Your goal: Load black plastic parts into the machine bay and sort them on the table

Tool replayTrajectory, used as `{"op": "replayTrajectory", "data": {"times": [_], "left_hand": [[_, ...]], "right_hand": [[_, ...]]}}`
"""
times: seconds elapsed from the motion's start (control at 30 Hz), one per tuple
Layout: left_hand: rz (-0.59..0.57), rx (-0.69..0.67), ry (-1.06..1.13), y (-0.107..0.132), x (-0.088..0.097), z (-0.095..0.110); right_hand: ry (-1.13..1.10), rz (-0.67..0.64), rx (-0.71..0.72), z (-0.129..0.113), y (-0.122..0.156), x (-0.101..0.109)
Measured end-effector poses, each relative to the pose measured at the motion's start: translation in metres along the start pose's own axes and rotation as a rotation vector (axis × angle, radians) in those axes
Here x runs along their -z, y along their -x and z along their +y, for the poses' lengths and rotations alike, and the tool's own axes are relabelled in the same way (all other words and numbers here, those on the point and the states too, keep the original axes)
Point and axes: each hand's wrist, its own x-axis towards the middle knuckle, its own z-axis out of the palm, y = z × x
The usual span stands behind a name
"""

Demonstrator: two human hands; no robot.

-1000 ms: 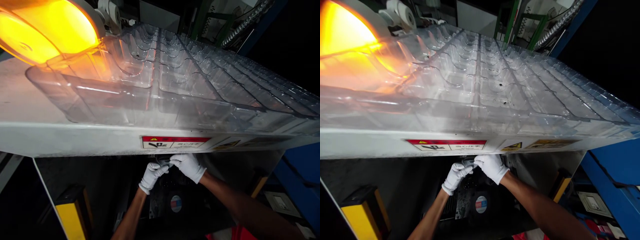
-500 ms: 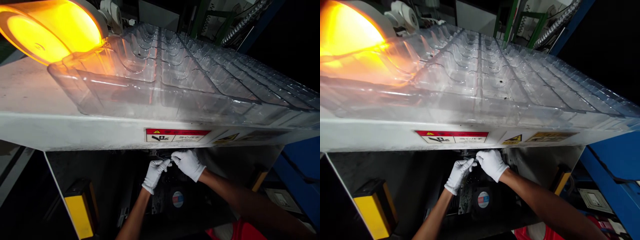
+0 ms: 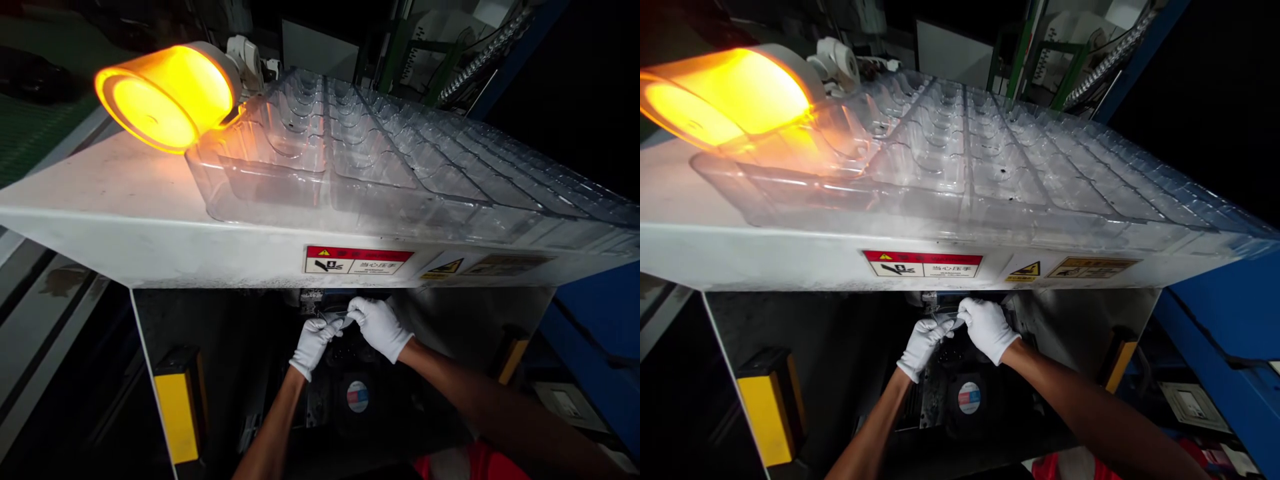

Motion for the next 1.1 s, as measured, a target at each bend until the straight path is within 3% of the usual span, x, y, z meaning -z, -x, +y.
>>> {"op": "replayTrajectory", "data": {"times": [0.27, 0.57, 0.8, 1.1], "left_hand": [[-0.040, -0.053, -0.039, -0.001, 0.008, -0.013], [-0.051, -0.049, -0.013, -0.003, 0.006, -0.021], [-0.061, -0.057, 0.007, 0.002, 0.004, -0.009], [-0.028, -0.023, 0.038, 0.004, -0.001, -0.001]], "right_hand": [[-0.068, 0.026, -0.012, -0.004, -0.004, -0.013], [0.125, -0.002, -0.016, -0.002, -0.005, -0.015], [0.314, -0.049, 0.005, -0.016, -0.001, -0.008], [0.375, -0.102, 0.032, -0.016, -0.006, 0.004]]}}
